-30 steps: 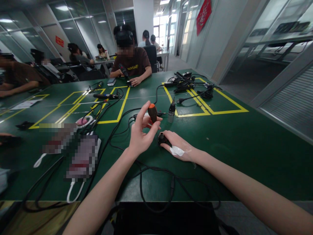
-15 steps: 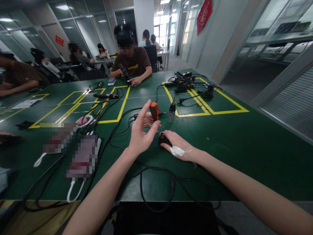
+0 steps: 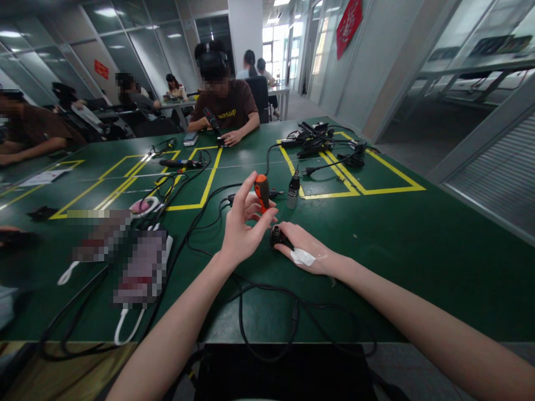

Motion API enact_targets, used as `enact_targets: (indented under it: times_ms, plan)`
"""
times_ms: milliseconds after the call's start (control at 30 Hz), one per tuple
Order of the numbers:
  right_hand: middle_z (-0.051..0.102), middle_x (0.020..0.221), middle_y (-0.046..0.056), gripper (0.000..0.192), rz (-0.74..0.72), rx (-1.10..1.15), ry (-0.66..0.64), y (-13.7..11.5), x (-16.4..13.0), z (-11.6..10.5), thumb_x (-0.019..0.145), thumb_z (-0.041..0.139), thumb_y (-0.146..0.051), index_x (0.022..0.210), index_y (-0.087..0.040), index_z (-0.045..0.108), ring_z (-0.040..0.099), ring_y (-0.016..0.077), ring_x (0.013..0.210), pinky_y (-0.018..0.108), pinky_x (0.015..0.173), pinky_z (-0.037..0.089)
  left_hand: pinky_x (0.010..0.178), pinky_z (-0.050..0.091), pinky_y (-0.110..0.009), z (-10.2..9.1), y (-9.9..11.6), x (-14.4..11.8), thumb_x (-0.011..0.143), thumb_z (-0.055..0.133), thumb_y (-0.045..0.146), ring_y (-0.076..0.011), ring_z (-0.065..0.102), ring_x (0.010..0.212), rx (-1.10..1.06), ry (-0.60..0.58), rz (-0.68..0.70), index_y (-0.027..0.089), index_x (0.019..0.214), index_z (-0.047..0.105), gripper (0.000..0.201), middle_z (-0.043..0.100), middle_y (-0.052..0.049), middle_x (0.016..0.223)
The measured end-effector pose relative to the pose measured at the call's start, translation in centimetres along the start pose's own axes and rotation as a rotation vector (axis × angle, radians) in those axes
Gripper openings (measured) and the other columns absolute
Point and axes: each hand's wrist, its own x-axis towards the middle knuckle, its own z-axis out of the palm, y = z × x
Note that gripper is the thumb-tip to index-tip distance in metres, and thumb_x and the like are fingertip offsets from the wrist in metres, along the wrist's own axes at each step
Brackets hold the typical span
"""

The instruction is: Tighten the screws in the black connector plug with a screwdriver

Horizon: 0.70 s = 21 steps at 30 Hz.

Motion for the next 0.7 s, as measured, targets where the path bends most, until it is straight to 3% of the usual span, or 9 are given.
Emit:
enact_targets:
  times_ms: [333, 500, 700]
  plan:
    - [0.072, 0.115, 0.015, 0.023, 0.006, -0.016, -0.006, -0.11, -0.01, 0.0, 0.1, 0.066, -0.02, 0.121, -0.019, 0.059, 0.07, 0.0317, 0.103, 0.048, 0.092, 0.058, 0.064, 0.061, -0.019, -0.23, 0.37, 0.15, 0.1, 0.067, 0.021, -0.0162, 0.073, 0.093, 0.146, 0.05, 0.01, 0.032, 0.163, 0.035, 0.072, 0.074, -0.006, 0.113]
    - [0.072, 0.115, 0.013, 0.023, -0.013, 0.0, 0.016, 0.04, -0.02, 0.11, 0.099, 0.066, -0.021, 0.121, -0.021, 0.06, 0.07, 0.0314, 0.103, 0.048, 0.092, 0.058, 0.061, 0.06, -0.022, -0.2, 0.33, 0.1, 0.102, 0.06, 0.019, -0.0138, 0.073, 0.078, 0.097, 0.017, 0.008, 0.033, 0.168, 0.024, 0.076, 0.077, -0.006, 0.105]
    - [0.072, 0.116, 0.014, 0.023, -0.003, -0.001, -0.008, 0.12, 0.05, 0.04, 0.099, 0.066, -0.02, 0.121, -0.02, 0.06, 0.069, 0.031, 0.104, 0.048, 0.094, 0.057, 0.061, 0.061, -0.024, -0.23, -0.14, -0.05, 0.106, 0.054, 0.019, -0.0141, 0.077, 0.076, 0.02, -0.015, 0.024, 0.034, 0.169, 0.021, 0.073, 0.08, -0.01, 0.118]
